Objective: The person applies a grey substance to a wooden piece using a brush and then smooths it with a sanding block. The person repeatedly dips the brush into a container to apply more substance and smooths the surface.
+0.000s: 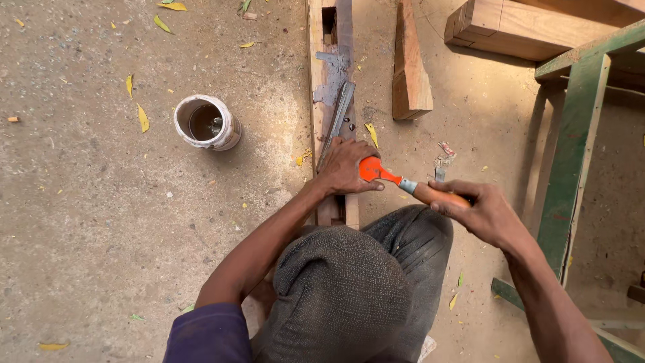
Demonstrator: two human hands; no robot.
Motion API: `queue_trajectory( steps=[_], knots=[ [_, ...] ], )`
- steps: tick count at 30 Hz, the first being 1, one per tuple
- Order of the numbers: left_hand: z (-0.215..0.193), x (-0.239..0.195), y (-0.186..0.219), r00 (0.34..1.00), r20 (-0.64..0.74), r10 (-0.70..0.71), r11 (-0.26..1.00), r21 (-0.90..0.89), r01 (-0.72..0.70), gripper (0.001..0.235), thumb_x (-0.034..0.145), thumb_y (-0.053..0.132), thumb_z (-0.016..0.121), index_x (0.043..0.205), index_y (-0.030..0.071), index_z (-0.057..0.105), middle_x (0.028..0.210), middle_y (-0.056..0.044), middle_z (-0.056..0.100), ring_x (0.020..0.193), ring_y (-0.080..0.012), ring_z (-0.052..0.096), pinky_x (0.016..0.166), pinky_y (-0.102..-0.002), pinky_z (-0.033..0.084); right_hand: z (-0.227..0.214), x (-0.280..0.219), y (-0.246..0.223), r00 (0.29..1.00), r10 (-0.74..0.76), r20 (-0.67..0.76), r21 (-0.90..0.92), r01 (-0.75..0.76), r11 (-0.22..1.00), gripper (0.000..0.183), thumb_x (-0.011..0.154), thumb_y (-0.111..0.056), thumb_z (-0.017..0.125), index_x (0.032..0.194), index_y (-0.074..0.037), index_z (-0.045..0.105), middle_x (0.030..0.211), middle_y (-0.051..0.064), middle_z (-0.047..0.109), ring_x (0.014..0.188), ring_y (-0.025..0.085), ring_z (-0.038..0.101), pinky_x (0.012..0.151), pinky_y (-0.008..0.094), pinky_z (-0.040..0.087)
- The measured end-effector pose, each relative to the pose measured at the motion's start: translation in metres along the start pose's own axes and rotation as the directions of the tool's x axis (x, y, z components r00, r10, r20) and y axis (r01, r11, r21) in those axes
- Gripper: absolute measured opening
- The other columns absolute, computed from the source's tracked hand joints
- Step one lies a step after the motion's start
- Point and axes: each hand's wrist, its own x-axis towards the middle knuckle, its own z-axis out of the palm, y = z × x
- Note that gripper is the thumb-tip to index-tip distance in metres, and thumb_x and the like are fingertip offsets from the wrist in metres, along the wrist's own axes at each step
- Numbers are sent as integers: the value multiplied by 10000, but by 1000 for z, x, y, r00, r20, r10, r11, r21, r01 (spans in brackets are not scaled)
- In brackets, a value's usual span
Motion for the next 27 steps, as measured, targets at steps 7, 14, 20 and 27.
queue_trajectory(
  steps=[7, 14, 20, 27],
  knots=[
    [-21, 72, -23, 998, 12, 65, 998, -4, -65, 900, 567, 921, 717, 1072, 176, 739, 1004, -24, 681, 973, -223, 568, 902, -417, 368, -17, 29, -11, 931, 364, -32, 96, -360, 928, 411, 869, -244, 759, 1272, -164, 758, 738, 76, 689, 518, 111, 465, 450, 305, 385],
    [-33, 56, 3, 989, -91, 119, 981, 166, -103, 673, 767, 726, 743, 1041, 115, 679, 932, -81, 607, 917, -237, 577, 1006, -467, 384, 13, 16, -4, 937, 344, -60, 262, -318, 911, 417, 872, -209, 756, 1280, -124, 734, 756, 83, 691, 514, 104, 474, 442, 292, 361],
    [-7, -22, 22, 997, 3, 75, 986, 147, -75, 587, 653, 612, 742, 987, 132, 690, 903, -50, 623, 895, -215, 575, 993, -508, 374, 57, -51, 2, 982, 160, -102, 128, -147, 981, 451, 771, -236, 844, 1189, -89, 762, 966, 106, 795, 867, 159, 728, 768, 371, 555],
    [-43, 94, -25, 985, 26, 169, 968, 183, -170, 727, 618, 753, 760, 1000, 137, 704, 891, -34, 642, 882, -212, 577, 995, -451, 380, 33, 25, -3, 874, 474, -107, 349, -413, 841, 434, 881, -231, 773, 1303, -133, 748, 795, 106, 698, 597, 194, 493, 522, 377, 371]
  ],
)
